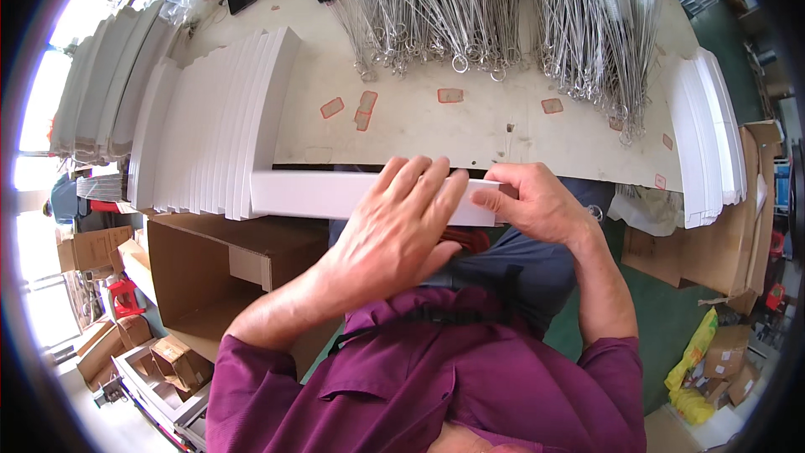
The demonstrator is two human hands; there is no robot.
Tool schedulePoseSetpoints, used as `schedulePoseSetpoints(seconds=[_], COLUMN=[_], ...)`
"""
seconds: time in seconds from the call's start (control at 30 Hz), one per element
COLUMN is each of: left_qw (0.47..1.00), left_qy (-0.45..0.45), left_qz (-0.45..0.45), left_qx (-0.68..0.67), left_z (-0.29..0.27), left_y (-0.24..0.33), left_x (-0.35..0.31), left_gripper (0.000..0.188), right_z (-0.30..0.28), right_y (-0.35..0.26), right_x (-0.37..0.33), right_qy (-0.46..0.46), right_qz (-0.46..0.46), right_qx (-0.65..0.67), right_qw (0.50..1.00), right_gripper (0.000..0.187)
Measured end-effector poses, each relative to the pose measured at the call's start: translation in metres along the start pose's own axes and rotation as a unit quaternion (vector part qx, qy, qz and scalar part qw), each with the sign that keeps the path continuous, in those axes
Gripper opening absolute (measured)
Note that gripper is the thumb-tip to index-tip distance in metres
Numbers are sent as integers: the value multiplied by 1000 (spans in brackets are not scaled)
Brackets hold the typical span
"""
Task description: Manually assembling white cardboard sleeves and inserting bundles of hygiene brushes into them.
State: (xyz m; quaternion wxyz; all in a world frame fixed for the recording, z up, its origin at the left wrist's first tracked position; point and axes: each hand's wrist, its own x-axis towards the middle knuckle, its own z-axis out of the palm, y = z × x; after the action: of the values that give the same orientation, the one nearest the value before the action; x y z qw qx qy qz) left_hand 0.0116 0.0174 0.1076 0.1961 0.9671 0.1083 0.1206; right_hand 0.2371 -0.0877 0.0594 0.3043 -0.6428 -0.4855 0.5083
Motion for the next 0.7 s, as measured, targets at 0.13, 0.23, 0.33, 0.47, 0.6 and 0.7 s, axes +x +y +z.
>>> schedulePoseSetpoints(seconds=[0.13,0.23,0.33,0.47,0.6,0.7], left_qw=[996,997,995,990,987,987], left_qy=[-79,-41,-2,35,29,23], left_qz=[-20,-42,-74,-110,-126,-125], left_qx=[-31,-59,-61,-77,-96,-101], left_z=[33,48,57,55,56,64], left_y=[-26,-34,-38,-42,-44,-41], left_x=[2,-6,-11,-20,-21,-22], left_gripper=[74,59,58,53,52,54], right_z=[9,12,2,-33,-38,-7], right_y=[-15,-15,-28,-20,22,33], right_x=[7,9,-2,-13,-24,-16], right_qy=[-18,47,148,334,400,393], right_qz=[-9,-80,-141,-198,-68,-58], right_qx=[-62,-176,-276,-383,-305,-127], right_qw=[998,980,939,838,862,909], right_gripper=[44,45,47,46,41,34])
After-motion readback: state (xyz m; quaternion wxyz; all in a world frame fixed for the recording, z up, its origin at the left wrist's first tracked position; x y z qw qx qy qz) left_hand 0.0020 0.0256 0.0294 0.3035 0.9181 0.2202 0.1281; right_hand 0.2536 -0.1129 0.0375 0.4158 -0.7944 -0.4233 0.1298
